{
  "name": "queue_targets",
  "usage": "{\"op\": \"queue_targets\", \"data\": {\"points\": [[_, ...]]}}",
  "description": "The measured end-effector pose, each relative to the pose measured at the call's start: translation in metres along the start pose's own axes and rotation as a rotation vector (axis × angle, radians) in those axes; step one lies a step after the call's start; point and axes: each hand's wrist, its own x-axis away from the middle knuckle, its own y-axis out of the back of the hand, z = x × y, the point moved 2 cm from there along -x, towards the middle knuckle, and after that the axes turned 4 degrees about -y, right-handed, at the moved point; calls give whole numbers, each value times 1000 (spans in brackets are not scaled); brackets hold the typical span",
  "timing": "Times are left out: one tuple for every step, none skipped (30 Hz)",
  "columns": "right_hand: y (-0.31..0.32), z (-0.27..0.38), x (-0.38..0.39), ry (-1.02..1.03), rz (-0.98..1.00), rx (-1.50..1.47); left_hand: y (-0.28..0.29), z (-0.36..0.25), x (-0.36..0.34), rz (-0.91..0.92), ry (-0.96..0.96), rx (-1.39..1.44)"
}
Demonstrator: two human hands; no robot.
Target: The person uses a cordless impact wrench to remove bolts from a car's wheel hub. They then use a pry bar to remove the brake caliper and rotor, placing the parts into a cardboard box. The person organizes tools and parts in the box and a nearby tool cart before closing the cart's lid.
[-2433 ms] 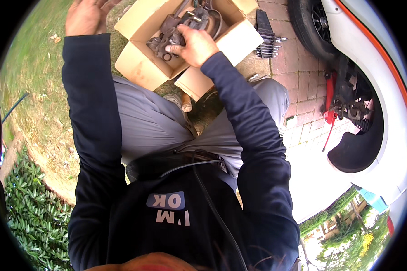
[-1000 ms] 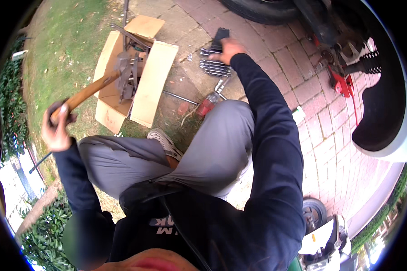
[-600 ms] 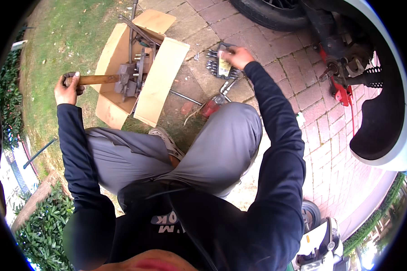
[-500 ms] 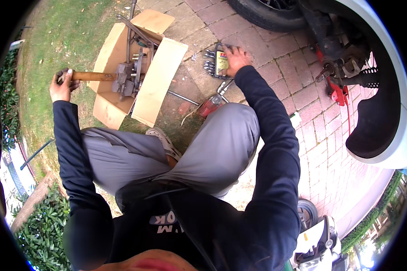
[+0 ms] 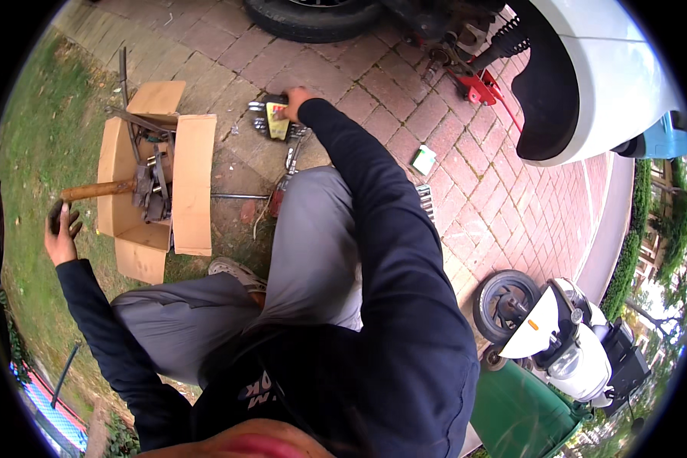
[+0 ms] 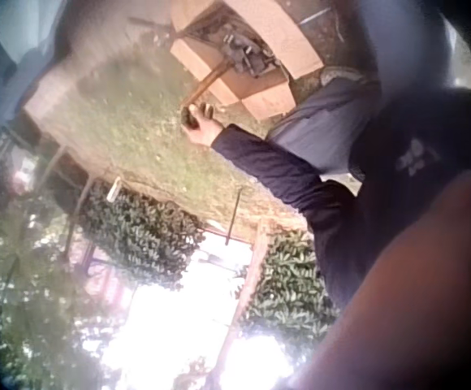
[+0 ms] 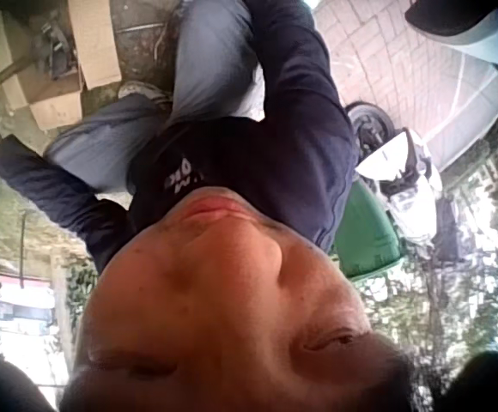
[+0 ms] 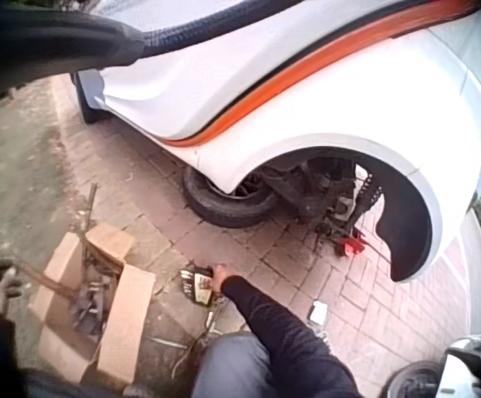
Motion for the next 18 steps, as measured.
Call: {"op": "queue_targets", "data": {"points": [[13,6,5,4,-46,-114,10,4,-1,13,-6,5],[31,12,13,-12,-147,-114,0,-10,2,25,-26,3],[51,9,22,3,-193,-229,-18,-24,6,53,-46,13],[83,45,52,-104,-116,-499,-30,-34,12,55,-46,-12],[95,48,60,-16,-113,-756,-46,-51,15,118,-59,33],[99,62,59,78,-95,-1015,-50,-49,12,201,-85,36],[111,103,72,95,39,-1094,-56,-45,12,276,-65,12],[120,141,85,102,168,-1167,-66,-49,17,346,-60,15],[115,162,83,129,212,-1141,-84,-56,20,410,16,22],[98,192,79,127,235,-1072,-91,-57,23,484,76,103],[86,220,77,122,249,-993,-103,-57,26,476,150,192],[50,232,53,63,205,-921,-120,-60,24,493,214,285],[20,258,49,-14,278,-959,-128,-55,20,460,294,340],[-1,280,51,-76,301,-952,-138,-49,18,431,379,392],[-12,298,59,-81,187,-815,-141,-35,9,348,361,277],[-9,322,79,-100,321,-816,-128,22,-19,288,278,323],[-8,327,92,-178,538,-820,-108,64,-39,316,244,211],[-18,313,80,64,493,-408,-109,84,-53,362,207,108]]}}
